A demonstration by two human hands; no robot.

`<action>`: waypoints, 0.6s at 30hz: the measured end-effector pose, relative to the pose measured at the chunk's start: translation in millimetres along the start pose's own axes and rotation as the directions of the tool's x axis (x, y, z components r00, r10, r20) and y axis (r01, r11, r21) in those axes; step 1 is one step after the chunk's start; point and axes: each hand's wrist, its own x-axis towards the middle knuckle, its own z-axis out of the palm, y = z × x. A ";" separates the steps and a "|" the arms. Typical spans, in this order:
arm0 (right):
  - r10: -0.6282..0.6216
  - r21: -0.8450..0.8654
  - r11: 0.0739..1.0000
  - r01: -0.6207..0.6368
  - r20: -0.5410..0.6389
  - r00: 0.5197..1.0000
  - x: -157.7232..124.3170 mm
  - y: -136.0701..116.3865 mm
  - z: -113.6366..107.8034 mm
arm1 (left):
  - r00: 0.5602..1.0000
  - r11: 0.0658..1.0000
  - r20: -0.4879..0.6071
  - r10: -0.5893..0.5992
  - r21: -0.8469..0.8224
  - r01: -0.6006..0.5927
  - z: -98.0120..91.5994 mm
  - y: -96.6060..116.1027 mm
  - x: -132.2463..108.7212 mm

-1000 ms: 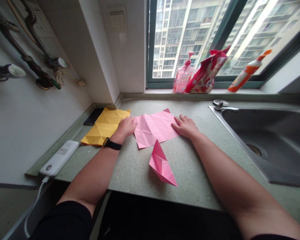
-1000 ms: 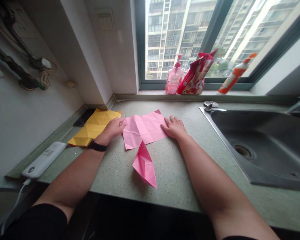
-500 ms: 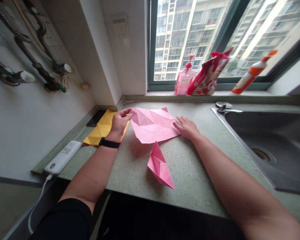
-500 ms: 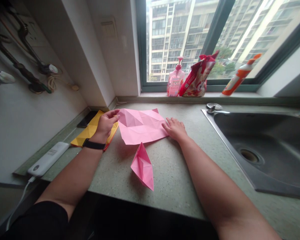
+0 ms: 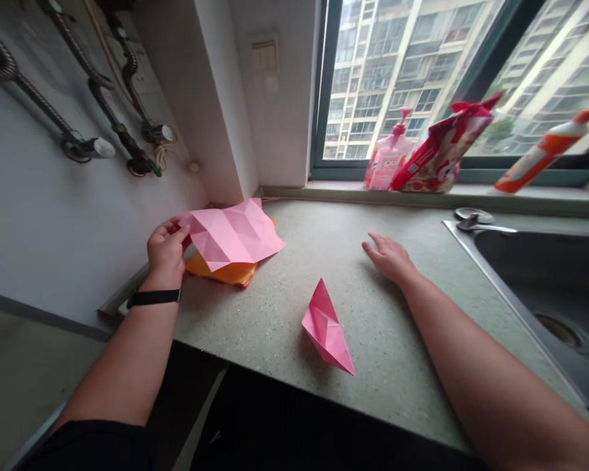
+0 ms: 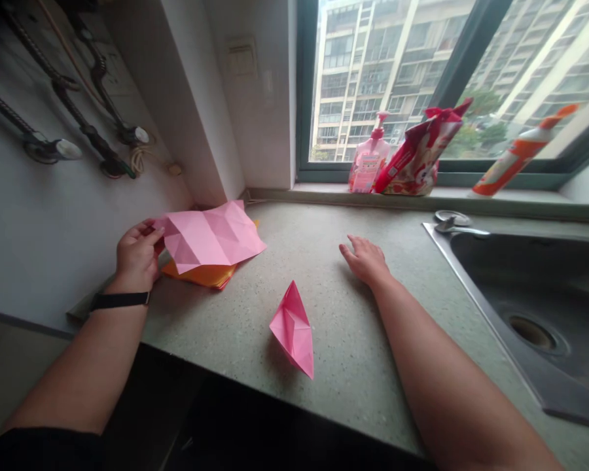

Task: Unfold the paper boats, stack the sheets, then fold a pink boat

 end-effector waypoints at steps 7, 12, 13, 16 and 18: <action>-0.026 0.000 1.000 0.026 0.000 1.000 0.4 3.4 1.6 | 0.996 0.911 -0.017 -0.085 0.404 0.085 -53.4 -14.3 -11.4; -0.040 -0.004 0.999 0.040 0.010 0.999 1.1 5.9 2.1 | 0.874 0.343 0.464 0.143 0.806 -0.483 -81.6 -3.9 -12.7; -0.040 -0.009 0.999 0.041 0.007 0.999 1.4 6.5 2.7 | 0.810 0.245 0.574 0.122 0.773 -0.585 -85.8 -0.8 -12.6; -0.042 -0.013 0.999 0.042 -0.004 0.999 2.5 8.4 4.9 | 0.589 0.132 0.807 -0.035 0.588 -0.798 -94.5 3.1 -12.7; -0.041 -0.008 0.999 0.041 -0.007 0.999 3.3 9.6 6.5 | 0.477 0.128 0.872 -0.106 0.488 -0.863 -97.9 -0.3 -12.8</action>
